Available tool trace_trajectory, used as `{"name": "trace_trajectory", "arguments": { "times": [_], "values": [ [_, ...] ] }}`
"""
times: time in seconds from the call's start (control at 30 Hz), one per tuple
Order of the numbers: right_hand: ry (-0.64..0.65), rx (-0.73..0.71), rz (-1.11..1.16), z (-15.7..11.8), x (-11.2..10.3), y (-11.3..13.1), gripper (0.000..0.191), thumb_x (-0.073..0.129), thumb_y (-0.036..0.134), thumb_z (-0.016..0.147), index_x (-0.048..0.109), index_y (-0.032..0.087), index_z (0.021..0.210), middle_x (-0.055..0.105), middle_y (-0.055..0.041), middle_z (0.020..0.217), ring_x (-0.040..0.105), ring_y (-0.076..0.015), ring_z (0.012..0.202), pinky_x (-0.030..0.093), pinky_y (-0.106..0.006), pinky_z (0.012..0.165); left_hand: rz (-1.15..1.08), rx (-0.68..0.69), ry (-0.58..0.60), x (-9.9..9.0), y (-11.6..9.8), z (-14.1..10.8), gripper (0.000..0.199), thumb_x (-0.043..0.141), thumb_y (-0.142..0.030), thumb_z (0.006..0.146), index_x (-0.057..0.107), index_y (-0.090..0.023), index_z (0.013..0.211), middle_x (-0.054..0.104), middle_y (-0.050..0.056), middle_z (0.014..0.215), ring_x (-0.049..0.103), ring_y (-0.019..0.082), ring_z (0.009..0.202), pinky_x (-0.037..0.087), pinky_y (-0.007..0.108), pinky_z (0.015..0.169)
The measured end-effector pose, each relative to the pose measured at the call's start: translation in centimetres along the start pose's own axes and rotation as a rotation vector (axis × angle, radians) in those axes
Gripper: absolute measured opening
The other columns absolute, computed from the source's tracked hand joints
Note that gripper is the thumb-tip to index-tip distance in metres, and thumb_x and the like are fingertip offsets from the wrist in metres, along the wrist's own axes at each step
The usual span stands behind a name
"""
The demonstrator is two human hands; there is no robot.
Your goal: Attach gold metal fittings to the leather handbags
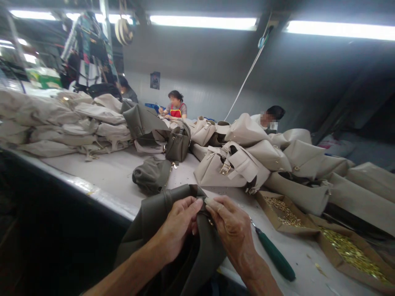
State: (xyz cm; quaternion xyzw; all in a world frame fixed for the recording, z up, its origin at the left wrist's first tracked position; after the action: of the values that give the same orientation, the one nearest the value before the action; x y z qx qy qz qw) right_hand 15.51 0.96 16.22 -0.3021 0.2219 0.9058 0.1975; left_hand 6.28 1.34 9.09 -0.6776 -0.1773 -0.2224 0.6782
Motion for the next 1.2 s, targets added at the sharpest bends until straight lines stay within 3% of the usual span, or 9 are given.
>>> {"name": "trace_trajectory", "arguments": {
  "times": [0.23, 0.33, 0.47, 0.6, 0.7, 0.83, 0.97, 1.1, 1.2],
  "values": [
    [0.058, 0.185, 0.195, 0.9, -0.4, -1.2, 0.012, 0.056, 0.016, 0.082, 0.067, 0.020, 0.087, 0.061, -0.0011, 0.077, 0.057, -0.0140, 0.072, 0.044, -0.024, 0.064, 0.023, 0.020, 0.027, 0.3, -0.4, -0.2, 0.034, 0.067, -0.045, 0.076, 0.051, -0.015, 0.071, 0.046, -0.005, 0.054, 0.038, 0.005, 0.044, 0.030, 0.016, 0.042],
    [0.104, 0.228, 0.335, 1.3, -0.1, -1.6, 0.009, 0.058, 0.016, 0.079, 0.064, 0.018, 0.072, 0.059, -0.0004, 0.074, 0.054, -0.0131, 0.069, 0.042, -0.023, 0.063, 0.026, 0.010, 0.022, 0.3, -0.3, -0.1, 0.034, 0.068, -0.045, 0.075, 0.050, -0.016, 0.071, 0.045, -0.006, 0.053, 0.039, 0.005, 0.043, 0.030, 0.016, 0.041],
    [0.124, 0.391, 0.527, 1.1, 1.1, -3.3, 0.020, 0.062, 0.026, 0.077, 0.054, 0.017, 0.060, 0.054, 0.0020, 0.061, 0.049, -0.0120, 0.058, 0.038, -0.024, 0.055, 0.033, 0.014, 0.007, 0.1, -0.3, 0.1, 0.033, 0.066, -0.044, 0.077, 0.050, -0.015, 0.072, 0.045, -0.005, 0.054, 0.039, 0.005, 0.042, 0.029, 0.017, 0.040],
    [0.084, 0.513, 0.630, 0.4, 2.5, -4.6, 0.025, 0.064, 0.038, 0.075, 0.054, 0.017, 0.066, 0.055, 0.0016, 0.061, 0.050, -0.0131, 0.058, 0.039, -0.025, 0.055, 0.025, 0.033, 0.026, 0.0, -0.3, 0.4, 0.030, 0.063, -0.042, 0.080, 0.050, -0.015, 0.073, 0.044, -0.005, 0.052, 0.037, 0.004, 0.040, 0.029, 0.017, 0.040],
    [0.012, 0.472, 0.611, 0.4, 2.3, -4.7, 0.022, 0.064, 0.038, 0.075, 0.059, 0.017, 0.070, 0.055, 0.0016, 0.063, 0.050, -0.0135, 0.061, 0.039, -0.025, 0.057, 0.005, 0.039, 0.025, 0.0, -0.3, 0.7, 0.031, 0.066, -0.042, 0.078, 0.050, -0.015, 0.072, 0.043, -0.005, 0.052, 0.036, 0.004, 0.039, 0.028, 0.017, 0.039],
    [-0.064, 0.417, 0.589, 0.5, 2.1, -4.5, 0.031, 0.060, 0.040, 0.078, 0.051, 0.018, 0.058, 0.050, 0.0026, 0.057, 0.046, -0.0127, 0.057, 0.039, -0.024, 0.055, -0.038, 0.030, 0.022, 0.0, -0.1, 1.1, 0.032, 0.067, -0.043, 0.077, 0.052, -0.015, 0.074, 0.042, -0.006, 0.052, 0.037, 0.004, 0.039, 0.028, 0.017, 0.039],
    [-0.170, 0.326, 0.488, 0.3, 1.2, -3.9, 0.032, 0.059, 0.038, 0.081, 0.049, 0.018, 0.058, 0.050, 0.0025, 0.057, 0.047, -0.0126, 0.057, 0.038, -0.025, 0.055, -0.039, 0.032, 0.020, -0.1, -0.1, 1.1, 0.030, 0.068, -0.041, 0.076, 0.054, -0.014, 0.076, 0.045, -0.005, 0.052, 0.037, 0.004, 0.039, 0.028, 0.017, 0.039],
    [-0.041, 0.203, 0.460, 0.3, 0.8, -3.1, 0.026, 0.053, 0.033, 0.087, 0.056, 0.017, 0.067, 0.058, -0.0004, 0.068, 0.054, -0.0140, 0.066, 0.041, -0.025, 0.063, -0.026, 0.033, 0.042, 0.3, -0.3, 0.7, 0.027, 0.064, -0.038, 0.080, 0.051, -0.015, 0.073, 0.044, -0.006, 0.052, 0.036, 0.004, 0.039, 0.029, 0.016, 0.039],
    [0.061, 0.215, 0.469, 0.6, 0.7, -3.7, 0.022, 0.055, 0.029, 0.084, 0.054, 0.017, 0.066, 0.057, 0.0010, 0.066, 0.052, -0.0131, 0.063, 0.039, -0.024, 0.061, 0.011, 0.039, 0.057, 0.7, -0.5, 0.6, 0.025, 0.061, -0.036, 0.083, 0.051, -0.015, 0.074, 0.045, -0.005, 0.053, 0.037, 0.004, 0.040, 0.029, 0.015, 0.039]
  ]
}}
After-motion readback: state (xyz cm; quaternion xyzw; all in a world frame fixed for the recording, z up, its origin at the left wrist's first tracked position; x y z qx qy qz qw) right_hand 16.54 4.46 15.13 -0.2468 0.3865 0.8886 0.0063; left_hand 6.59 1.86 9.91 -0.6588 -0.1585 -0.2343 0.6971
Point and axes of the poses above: each hand's wrist, its own z-axis towards the middle knuckle, its own x-axis out of the palm, y = z × x, the point moved 8 cm from there along z, towards the middle knuckle
